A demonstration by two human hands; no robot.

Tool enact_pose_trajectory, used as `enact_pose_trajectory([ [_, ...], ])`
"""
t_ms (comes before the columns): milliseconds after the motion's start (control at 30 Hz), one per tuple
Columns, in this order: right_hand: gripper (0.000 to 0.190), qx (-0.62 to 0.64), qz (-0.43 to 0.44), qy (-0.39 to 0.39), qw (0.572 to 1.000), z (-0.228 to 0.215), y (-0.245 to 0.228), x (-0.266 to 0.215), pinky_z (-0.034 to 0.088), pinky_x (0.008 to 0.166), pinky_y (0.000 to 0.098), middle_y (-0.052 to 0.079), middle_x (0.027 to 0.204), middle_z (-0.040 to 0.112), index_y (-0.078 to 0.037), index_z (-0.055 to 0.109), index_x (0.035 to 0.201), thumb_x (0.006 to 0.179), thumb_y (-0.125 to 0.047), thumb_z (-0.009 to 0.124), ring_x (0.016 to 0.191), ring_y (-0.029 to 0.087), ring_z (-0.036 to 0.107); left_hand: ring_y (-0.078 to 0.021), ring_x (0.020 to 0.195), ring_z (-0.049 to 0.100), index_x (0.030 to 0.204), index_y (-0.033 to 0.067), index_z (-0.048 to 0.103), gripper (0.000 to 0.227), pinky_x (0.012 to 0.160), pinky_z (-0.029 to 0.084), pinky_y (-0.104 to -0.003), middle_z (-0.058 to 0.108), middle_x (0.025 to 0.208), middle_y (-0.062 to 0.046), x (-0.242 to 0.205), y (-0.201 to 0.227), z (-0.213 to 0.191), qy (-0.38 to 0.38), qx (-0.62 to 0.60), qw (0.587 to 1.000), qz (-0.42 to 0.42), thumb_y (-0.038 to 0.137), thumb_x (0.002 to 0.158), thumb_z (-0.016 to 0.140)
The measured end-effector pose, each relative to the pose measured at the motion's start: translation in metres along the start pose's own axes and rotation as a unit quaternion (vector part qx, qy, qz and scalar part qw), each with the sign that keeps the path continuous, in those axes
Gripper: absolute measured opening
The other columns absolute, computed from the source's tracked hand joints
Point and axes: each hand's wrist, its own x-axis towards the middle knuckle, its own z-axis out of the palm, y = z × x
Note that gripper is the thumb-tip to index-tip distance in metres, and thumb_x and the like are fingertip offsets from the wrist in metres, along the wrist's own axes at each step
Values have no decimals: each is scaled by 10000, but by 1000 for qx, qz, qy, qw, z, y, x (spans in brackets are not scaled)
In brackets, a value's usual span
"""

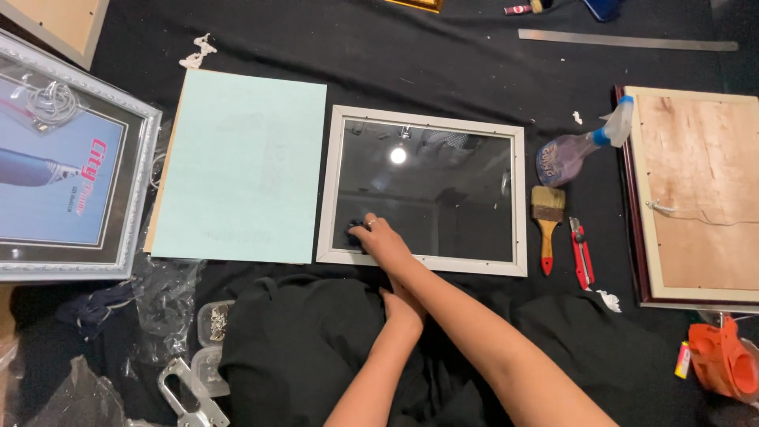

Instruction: The person cleans the glass inside a picture frame by hand.

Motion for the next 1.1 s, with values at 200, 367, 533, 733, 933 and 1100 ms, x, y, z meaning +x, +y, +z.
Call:
enact_pose_trajectory([
  [200,443,-32,161,16,986,39,147,-90,603,722,443,85,1058,550,-350,692,1246,876,-107,670,856,330,642,-598,1518,55,1631,-76,96,843,1077,390,-669,30,1691,-313,-2,-9,11,37,8,998,41,-43,970,619],
  [367,416,-106,334,41,936,-30,220,-148,619,774,413,86,1089,580,-328,746,1236,869,-133,729,946,319,668,-625,1507,36,1622,-95,75,928,1069,385,-691,10,1679,-339,-5,-9,8,32,-7,998,49,-67,908,668],
  [533,397,-162,398,124,894,-35,230,-162,604,832,426,104,1133,563,-271,773,1204,850,-93,760,1000,328,621,-626,1504,62,1613,-102,110,933,1083,372,-692,50,1671,-347,-10,-10,4,46,-18,997,56,-43,891,698],
  [733,330,-89,420,181,885,-3,187,-124,583,783,488,128,1061,556,-147,762,1189,875,-57,716,891,386,661,-634,1478,127,1580,-92,213,761,1174,222,-676,180,1638,-340,-10,-6,9,107,-18,993,55,5,945,621],
  [933,330,-21,332,120,935,52,91,-39,606,706,515,108,1021,571,-174,733,1170,845,-121,721,814,401,702,-586,1495,149,1591,-49,272,579,1207,157,-653,178,1669,-263,-6,-2,8,95,50,994,20,103,1068,466],
  [1100,313,3,205,120,971,82,6,35,617,654,418,103,1014,577,-109,714,1158,851,-52,722,792,341,702,-612,1509,7,1635,38,187,669,1184,-4,-750,90,1699,-234,-19,-12,-18,-36,114,992,29,345,1077,392],
])
